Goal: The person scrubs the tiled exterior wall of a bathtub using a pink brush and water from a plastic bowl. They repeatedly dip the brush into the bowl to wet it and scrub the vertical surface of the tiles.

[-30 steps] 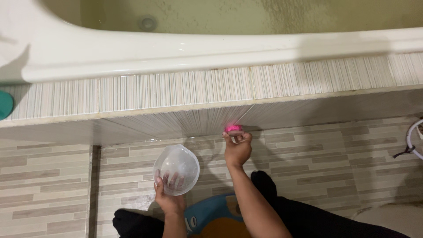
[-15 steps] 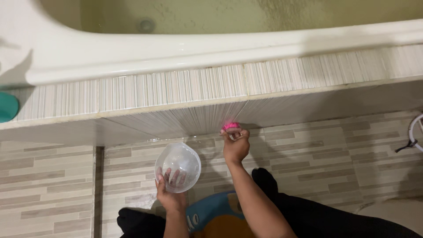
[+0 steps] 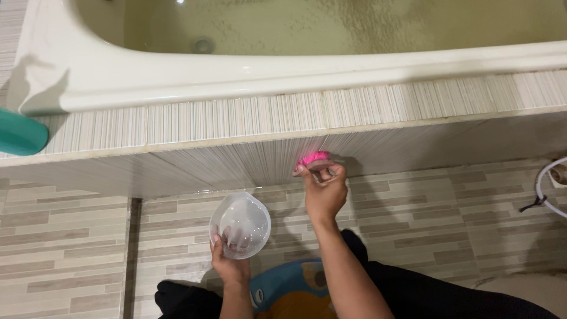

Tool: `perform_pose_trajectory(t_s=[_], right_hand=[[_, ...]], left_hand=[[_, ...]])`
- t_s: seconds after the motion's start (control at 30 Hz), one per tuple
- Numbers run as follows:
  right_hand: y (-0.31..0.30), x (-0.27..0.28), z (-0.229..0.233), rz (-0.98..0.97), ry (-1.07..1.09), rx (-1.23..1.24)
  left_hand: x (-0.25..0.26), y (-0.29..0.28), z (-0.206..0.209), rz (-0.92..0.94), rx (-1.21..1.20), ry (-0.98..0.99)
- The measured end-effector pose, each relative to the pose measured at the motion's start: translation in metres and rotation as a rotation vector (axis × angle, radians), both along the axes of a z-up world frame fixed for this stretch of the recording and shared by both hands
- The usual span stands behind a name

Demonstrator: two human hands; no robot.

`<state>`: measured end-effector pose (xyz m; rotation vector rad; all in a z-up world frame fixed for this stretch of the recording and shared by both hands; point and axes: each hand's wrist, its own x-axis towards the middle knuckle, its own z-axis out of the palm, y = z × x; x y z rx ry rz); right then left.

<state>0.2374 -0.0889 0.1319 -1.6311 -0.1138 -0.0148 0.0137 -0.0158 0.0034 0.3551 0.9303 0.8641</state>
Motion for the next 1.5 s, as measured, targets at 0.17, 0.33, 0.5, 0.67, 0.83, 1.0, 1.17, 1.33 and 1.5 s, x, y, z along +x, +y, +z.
perform_pose_trajectory(t_s=[0.17, 0.33, 0.5, 0.67, 0.83, 1.0, 1.17, 1.33, 1.5], right_hand=[[0.001, 0.0, -0.033, -0.066, 0.144, -0.34], [0.0, 0.005, -0.098, -0.054, 0.139, -0.453], [0.002, 0.016, -0.145, -0.028, 0.193, -0.593], [-0.001, 0.03, -0.219, 0.033, 0.228, -0.286], [0.001, 0.046, -0.291, 0.019, 0.309, 0.029], [-0.006, 0.059, -0.316, -0.041, 0.78, 0.101], [-0.005, 0.071, -0.319, -0.128, 0.986, 0.336], [0.001, 0.069, -0.284, -0.175, 1.012, 0.353], [0.002, 0.048, -0.212, -0.196, 0.824, 0.411]], left_hand=[[0.006, 0.001, -0.006, -0.013, 0.006, 0.071], [0.005, 0.001, -0.018, -0.03, -0.018, 0.045], [0.013, 0.005, -0.019, 0.0, -0.067, 0.111], [0.014, 0.009, -0.024, 0.0, -0.021, 0.08], [0.005, 0.015, -0.039, 0.002, -0.03, 0.127], [0.0, 0.019, -0.056, 0.012, -0.017, 0.128], [0.002, 0.021, -0.055, 0.006, -0.016, 0.134], [0.003, 0.021, -0.044, -0.006, -0.017, 0.119], [0.007, 0.015, -0.03, -0.001, -0.04, 0.091]])
